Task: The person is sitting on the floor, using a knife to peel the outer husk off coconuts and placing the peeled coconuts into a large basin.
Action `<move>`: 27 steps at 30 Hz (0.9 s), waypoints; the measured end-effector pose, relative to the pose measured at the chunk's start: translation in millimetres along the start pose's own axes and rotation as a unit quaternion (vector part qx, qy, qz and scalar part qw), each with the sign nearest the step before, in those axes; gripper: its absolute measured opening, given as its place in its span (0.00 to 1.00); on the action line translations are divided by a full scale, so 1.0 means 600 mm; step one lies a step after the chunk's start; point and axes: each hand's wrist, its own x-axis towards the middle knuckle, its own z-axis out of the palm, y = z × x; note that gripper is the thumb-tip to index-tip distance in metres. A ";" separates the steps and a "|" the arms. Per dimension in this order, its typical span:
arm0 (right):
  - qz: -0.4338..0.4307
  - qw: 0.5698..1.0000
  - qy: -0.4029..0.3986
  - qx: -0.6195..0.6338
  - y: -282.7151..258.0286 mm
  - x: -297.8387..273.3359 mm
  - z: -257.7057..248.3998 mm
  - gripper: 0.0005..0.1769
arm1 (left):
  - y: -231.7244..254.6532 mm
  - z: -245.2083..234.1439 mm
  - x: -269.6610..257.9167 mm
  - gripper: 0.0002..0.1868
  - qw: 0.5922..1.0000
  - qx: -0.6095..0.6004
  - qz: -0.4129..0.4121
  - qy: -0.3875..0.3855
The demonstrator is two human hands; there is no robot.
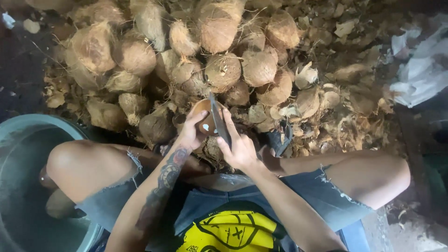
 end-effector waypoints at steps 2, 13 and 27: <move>0.024 0.999 0.002 0.035 0.008 0.010 0.008 0.44 | -0.006 -0.007 0.008 0.30 1.000 0.011 0.009 0.002; 0.133 0.961 0.099 0.223 0.064 0.031 -0.028 0.50 | 0.064 0.033 -0.022 0.46 0.978 -0.104 -0.105 -0.149; -0.005 0.998 0.045 0.032 0.004 0.025 -0.001 0.38 | 0.024 0.015 -0.026 0.40 0.997 0.030 -0.015 -0.072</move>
